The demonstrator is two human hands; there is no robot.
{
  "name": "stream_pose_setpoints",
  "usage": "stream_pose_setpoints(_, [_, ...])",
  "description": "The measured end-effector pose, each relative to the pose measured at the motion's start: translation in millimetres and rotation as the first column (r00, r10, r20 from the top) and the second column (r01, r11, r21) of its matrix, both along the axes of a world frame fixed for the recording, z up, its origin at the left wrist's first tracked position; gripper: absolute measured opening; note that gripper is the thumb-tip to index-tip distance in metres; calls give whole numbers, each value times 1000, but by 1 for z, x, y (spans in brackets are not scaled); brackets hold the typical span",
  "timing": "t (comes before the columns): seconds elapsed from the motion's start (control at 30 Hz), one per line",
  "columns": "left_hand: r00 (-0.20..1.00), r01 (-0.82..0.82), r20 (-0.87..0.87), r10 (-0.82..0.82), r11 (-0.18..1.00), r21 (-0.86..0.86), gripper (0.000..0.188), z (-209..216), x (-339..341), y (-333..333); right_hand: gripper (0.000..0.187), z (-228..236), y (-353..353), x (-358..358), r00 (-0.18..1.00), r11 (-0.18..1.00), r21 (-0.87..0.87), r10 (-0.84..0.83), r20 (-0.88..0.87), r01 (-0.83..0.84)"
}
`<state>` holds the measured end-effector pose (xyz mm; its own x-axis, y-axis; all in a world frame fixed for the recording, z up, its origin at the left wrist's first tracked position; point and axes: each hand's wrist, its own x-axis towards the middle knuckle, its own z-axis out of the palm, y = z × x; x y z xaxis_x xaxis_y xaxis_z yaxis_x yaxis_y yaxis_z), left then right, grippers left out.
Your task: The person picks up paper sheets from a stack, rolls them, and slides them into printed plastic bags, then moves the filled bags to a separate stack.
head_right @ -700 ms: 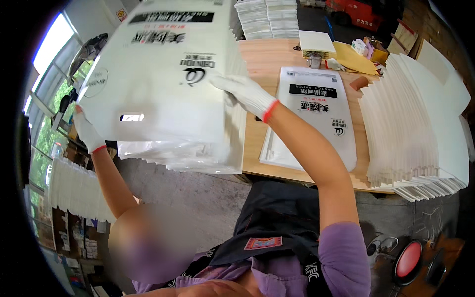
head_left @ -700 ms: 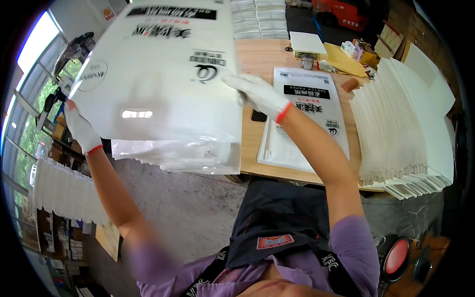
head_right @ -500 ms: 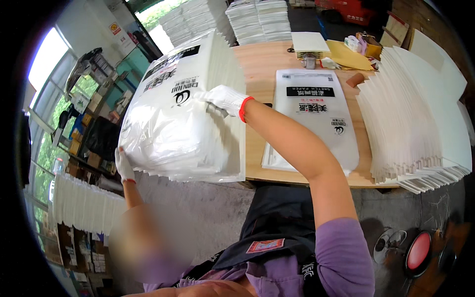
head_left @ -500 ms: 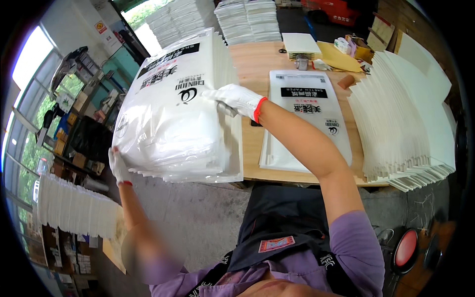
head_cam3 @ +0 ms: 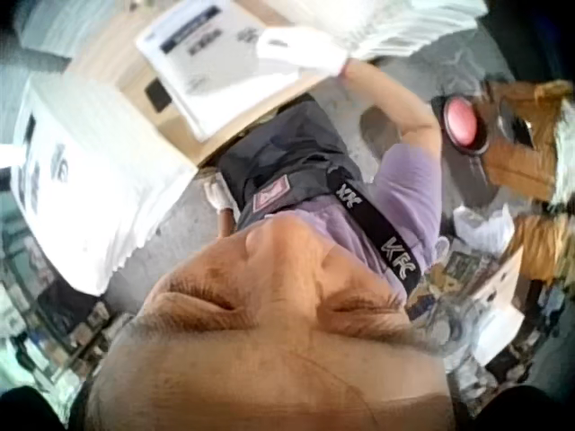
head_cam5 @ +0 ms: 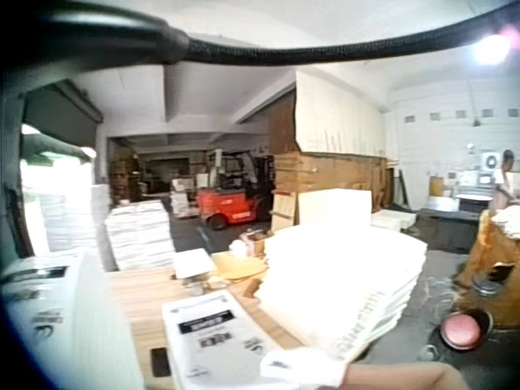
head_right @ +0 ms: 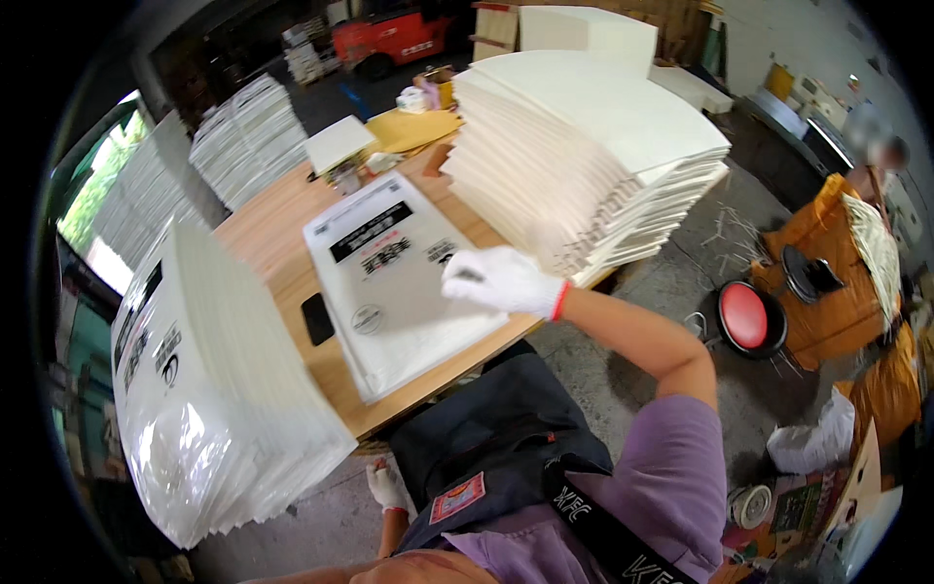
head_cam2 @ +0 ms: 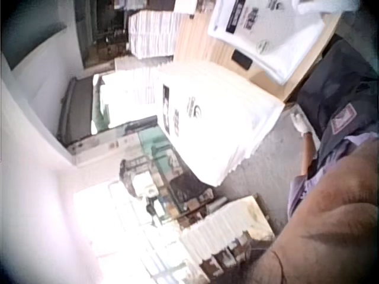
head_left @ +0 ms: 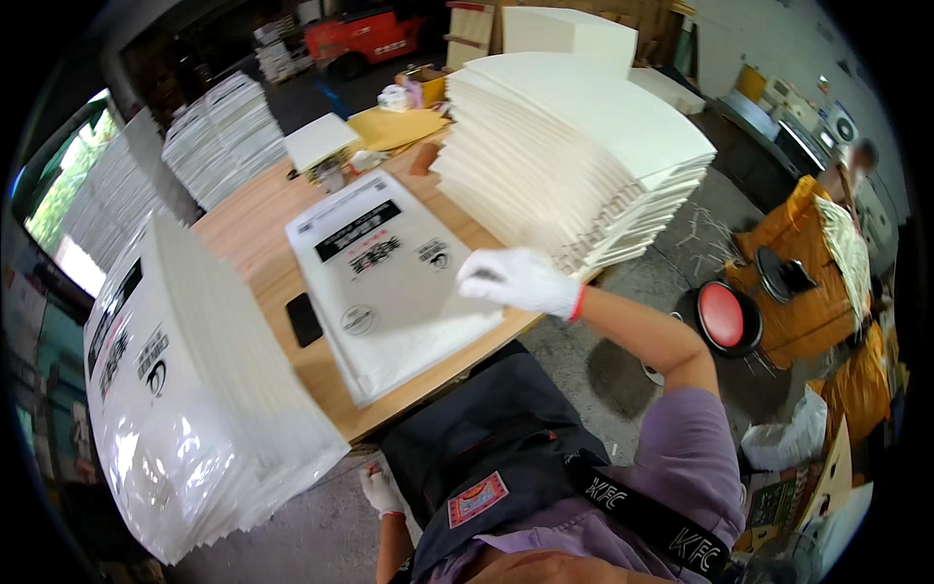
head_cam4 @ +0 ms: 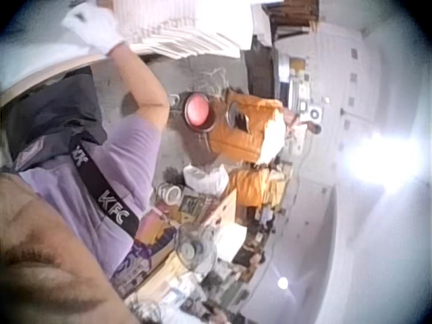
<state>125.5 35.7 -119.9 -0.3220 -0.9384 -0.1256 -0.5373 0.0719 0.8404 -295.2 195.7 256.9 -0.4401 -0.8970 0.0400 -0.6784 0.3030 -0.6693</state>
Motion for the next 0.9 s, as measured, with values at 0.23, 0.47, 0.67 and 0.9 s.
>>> stream_pose_setpoints(0.23, [850,435,-249,-464,885,-164,14,141,-156,21,29,65,125,-101,296,867,-381,-474,-829,322])
stream_pose_setpoints(0.47, [590,684,-302,-748,663,-306,18,247,-271,32,26,89,169,-135,445,910,-22,-224,-867,414])
stream_pose_setpoints(0.67, [306,879,-488,-817,440,-185,39,341,-382,51,10,96,165,-177,57,947,-61,-83,-995,317])
stream_pose_setpoints(0.9, [452,890,-858,-243,189,414,69,431,-486,62,10,123,130,-97,-40,998,-67,-67,-997,-10])
